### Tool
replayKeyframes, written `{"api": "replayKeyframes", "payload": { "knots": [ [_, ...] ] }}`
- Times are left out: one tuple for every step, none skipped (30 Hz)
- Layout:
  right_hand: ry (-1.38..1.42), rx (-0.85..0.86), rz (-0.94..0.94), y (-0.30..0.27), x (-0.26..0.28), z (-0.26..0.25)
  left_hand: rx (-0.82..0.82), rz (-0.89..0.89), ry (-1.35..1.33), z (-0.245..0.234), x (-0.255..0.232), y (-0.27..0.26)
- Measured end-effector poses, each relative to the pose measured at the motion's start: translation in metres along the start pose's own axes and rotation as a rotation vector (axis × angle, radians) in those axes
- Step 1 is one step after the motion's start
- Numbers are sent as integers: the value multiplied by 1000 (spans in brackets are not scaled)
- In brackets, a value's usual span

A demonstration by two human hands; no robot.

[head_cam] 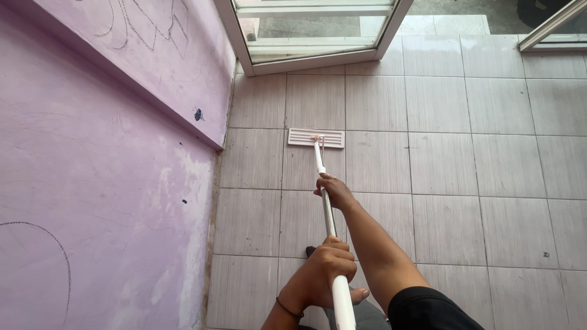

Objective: The person mops a tiled floor using a flat mop, moving the mop head back and forth across the tiles and into the corner near a glass door.

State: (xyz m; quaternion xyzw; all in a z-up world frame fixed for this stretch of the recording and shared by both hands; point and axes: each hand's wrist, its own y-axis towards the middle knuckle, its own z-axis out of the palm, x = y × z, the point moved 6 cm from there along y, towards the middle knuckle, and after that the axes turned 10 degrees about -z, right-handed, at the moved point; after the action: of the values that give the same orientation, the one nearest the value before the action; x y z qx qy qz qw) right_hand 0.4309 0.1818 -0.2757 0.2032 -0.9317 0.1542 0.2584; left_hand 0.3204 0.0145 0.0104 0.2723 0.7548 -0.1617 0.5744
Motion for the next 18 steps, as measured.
{"api": "replayKeyframes", "payload": {
  "knots": [
    [-8,14,20,2,0,0,2,-16,-3,0,1,1],
    [-17,27,40,3,-1,3,4,-31,-6,2,1,0],
    [-27,37,60,2,-2,5,6,-44,-7,6,1,-1],
    [-23,40,60,0,-1,10,16,-45,-6,10,-1,-5],
    [-24,40,63,-3,-1,13,27,-40,-6,13,-2,-7],
    [-24,40,66,-7,-2,16,38,-35,-5,17,-2,-10],
    [-7,27,33,-14,0,18,42,-36,-13,19,-4,-13],
    [9,14,0,-22,2,19,47,-38,-21,23,-6,-19],
    [27,7,-30,-36,4,21,52,-44,-35,29,-11,-27],
    [44,34,0,-50,5,27,66,-59,-30,36,-16,-36],
    [57,58,26,-58,9,31,76,-69,-22,38,-19,-44],
    [70,81,52,-69,11,34,86,-79,-14,42,-24,-53],
    [53,61,11,-79,15,30,93,-93,-20,49,-30,-59],
    [36,42,-31,-95,20,28,99,-107,-27,58,-37,-69],
    [34,37,-70,-118,30,38,107,-141,-41,70,-43,-87],
    [31,46,-68,-137,36,47,107,-108,-39,83,-49,-102],
    [25,43,-63,-150,37,50,114,-66,-32,96,-52,-110],
    [19,40,-58,-163,39,52,122,-25,-25,110,-53,-119]
  ]
}}
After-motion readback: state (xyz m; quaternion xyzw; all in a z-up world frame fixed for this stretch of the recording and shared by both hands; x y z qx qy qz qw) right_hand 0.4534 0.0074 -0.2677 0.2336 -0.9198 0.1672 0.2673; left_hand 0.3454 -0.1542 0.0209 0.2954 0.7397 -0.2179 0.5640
